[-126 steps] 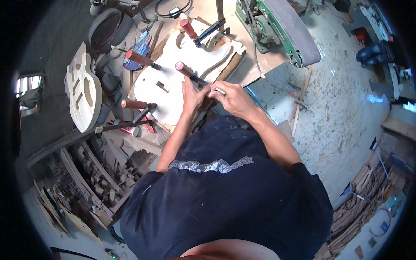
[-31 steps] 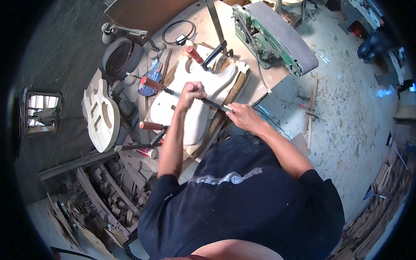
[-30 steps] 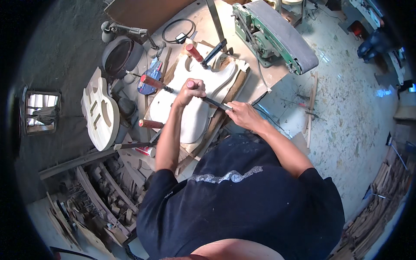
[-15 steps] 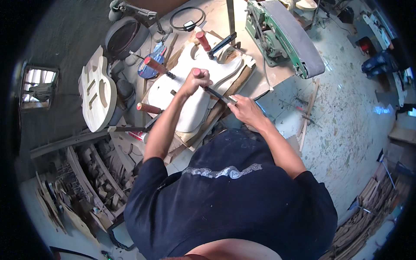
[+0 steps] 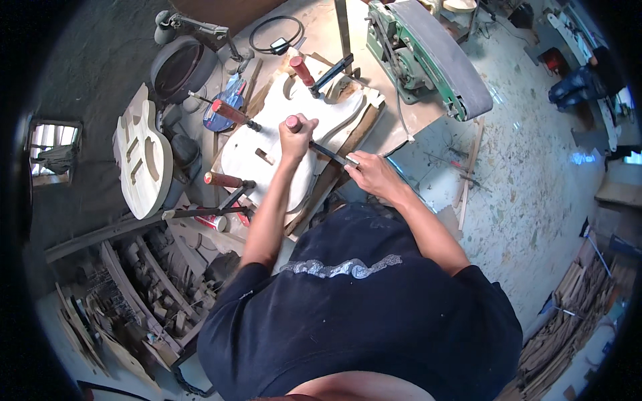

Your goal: The person works on the body of a guitar clamped to a bench. They use a chisel and a small mallet to remove material from the interior cavity of the instrument, periodically checking the fit and clearing away wood shavings.

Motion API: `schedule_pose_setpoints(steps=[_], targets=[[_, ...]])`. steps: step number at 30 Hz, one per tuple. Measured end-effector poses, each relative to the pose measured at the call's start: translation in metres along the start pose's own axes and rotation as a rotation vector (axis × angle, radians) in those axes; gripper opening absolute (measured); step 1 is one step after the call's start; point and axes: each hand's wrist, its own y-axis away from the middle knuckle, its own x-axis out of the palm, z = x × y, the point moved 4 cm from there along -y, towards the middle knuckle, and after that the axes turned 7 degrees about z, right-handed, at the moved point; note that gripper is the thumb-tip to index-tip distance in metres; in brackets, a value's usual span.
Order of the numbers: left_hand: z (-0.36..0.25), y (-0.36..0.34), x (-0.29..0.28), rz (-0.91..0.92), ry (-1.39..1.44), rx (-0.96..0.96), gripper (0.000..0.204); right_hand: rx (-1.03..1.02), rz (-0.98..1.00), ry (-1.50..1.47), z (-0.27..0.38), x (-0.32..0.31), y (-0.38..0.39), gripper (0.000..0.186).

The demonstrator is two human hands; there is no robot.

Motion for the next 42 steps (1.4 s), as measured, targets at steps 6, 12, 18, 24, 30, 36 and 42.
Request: schedule_pose_setpoints(steps=[6, 12, 18, 24, 30, 36, 42], targets=[[-0.01, -0.022, -0.007, 0.862, 0.14, -0.103, 0.031, 0.041, 0.063, -0.005, -0.002, -0.002, -0.008, 0.018], [0.009, 0.007, 0.007, 0.136, 0.128, -0.052, 0.036, 0.019, 0.136, 0.015, 0.001, -0.009, -0.007, 0.017], [-0.004, 0.021, 0.012, -0.094, 0.056, -0.089, 0.024, 0.186, 0.571, 0.203, 0.016, -0.042, -0.029, 0.029], [-0.018, 0.037, 0.022, -0.392, 0.042, 0.003, 0.033, -0.169, 0.428, -0.27, 0.048, -0.085, -0.115, 0.034], [-0.007, 0.027, 0.014, -0.402, 0.008, 0.204, 0.024, -0.498, 1.033, -0.536, 0.078, -0.007, -0.187, 0.024], [0.032, 0.035, 0.019, -0.229, 0.019, 0.102, 0.019, -0.308, 1.449, -0.768, 0.053, 0.024, -0.205, 0.044], [0.055, 0.035, 0.004, 0.073, 0.063, -0.033, 0.018, -0.259, 0.854, -0.648, 0.056, 0.035, -0.186, 0.044]])
